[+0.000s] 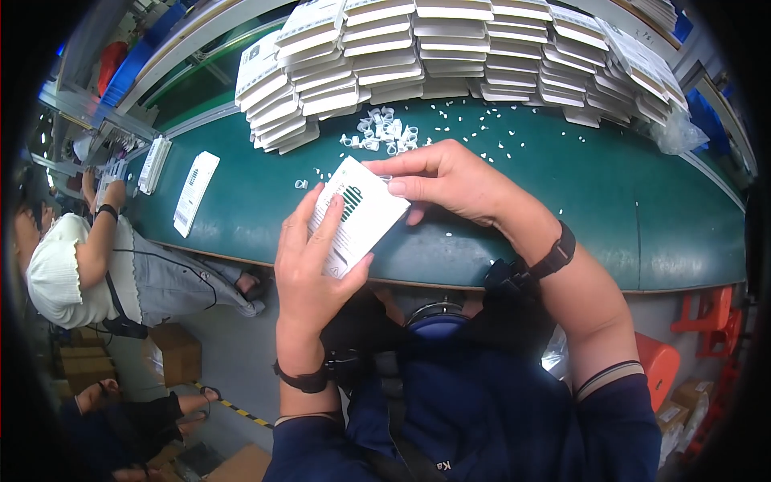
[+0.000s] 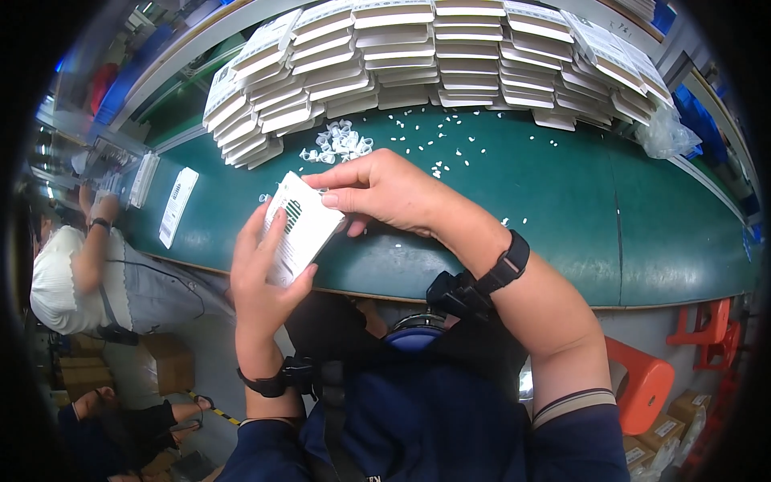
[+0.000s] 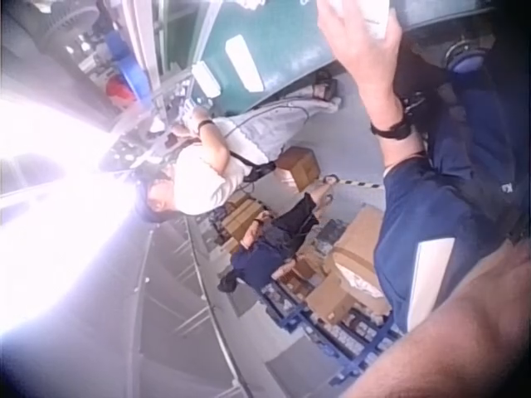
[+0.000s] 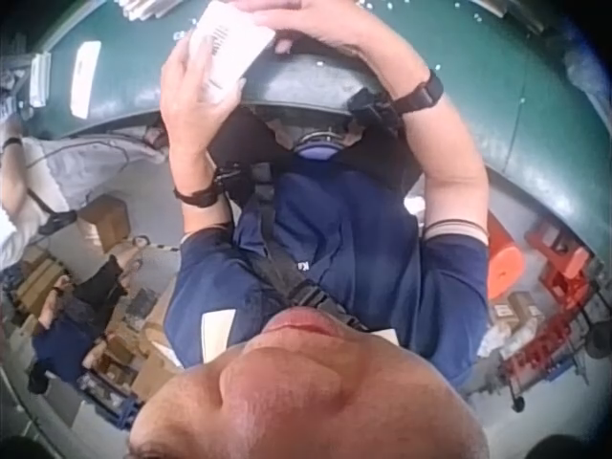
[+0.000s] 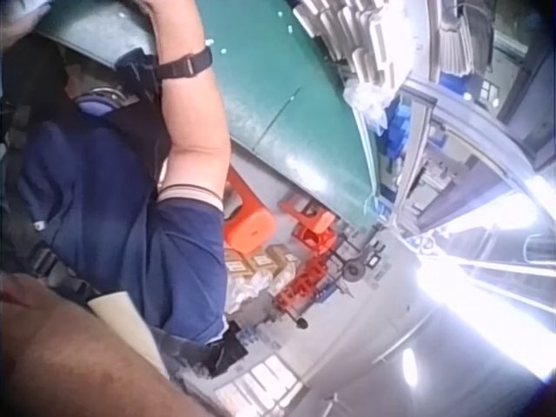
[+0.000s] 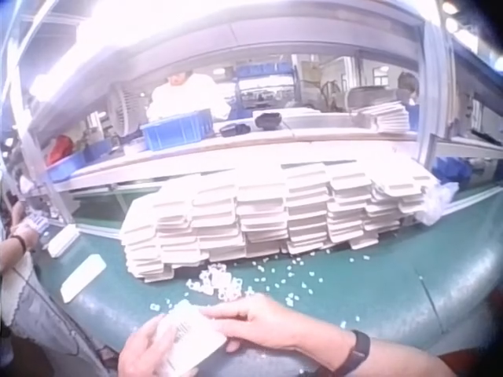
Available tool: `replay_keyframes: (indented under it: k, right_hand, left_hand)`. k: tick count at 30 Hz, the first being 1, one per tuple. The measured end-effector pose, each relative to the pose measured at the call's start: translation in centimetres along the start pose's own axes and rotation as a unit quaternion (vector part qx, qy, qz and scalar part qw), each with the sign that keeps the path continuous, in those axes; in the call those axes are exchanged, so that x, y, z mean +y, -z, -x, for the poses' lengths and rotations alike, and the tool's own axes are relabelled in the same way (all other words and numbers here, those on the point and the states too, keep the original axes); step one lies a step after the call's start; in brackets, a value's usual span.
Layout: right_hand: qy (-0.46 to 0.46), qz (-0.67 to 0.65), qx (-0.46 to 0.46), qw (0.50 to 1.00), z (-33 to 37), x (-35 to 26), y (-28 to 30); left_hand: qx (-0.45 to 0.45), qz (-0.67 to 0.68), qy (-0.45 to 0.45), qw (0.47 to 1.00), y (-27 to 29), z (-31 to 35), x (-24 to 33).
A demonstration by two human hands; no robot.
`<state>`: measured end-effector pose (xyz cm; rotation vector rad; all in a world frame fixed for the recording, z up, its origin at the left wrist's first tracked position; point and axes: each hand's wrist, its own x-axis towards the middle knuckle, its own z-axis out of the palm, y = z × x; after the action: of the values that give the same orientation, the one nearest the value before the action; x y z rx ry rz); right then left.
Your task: The person is seen picking up small plastic components and attaching them to the back of a electronic device or label on an assembly line.
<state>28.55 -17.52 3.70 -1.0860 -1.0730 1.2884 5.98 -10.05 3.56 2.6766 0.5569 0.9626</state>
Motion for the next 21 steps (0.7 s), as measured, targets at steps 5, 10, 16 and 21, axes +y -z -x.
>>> replay_keyframes:
  k: [5, 10, 16, 21]
  right_hand:
    - [-0.012, -0.010, 0.010, 1.000, -0.3, 0.5, -1.2]
    - [0.001, 0.064, -0.005, 0.998, -0.2, 1.1, -2.4]
    - [-0.015, 0.085, -0.031, 0.996, -0.2, 0.6, -3.1]
    - [0.067, 0.141, 0.029, 0.987, 0.1, 1.0, -3.1]
  left_hand:
    - [0.001, -0.014, -0.022, 1.000, 0.7, 0.0, -0.8]
    - [0.005, -0.031, -0.014, 0.999, 0.5, 0.6, -1.6]
    - [0.004, 0.001, 0.027, 1.000, 0.4, 0.7, -1.4]
    - [0.124, -0.056, 0.082, 0.987, 2.8, -3.4, -3.6]
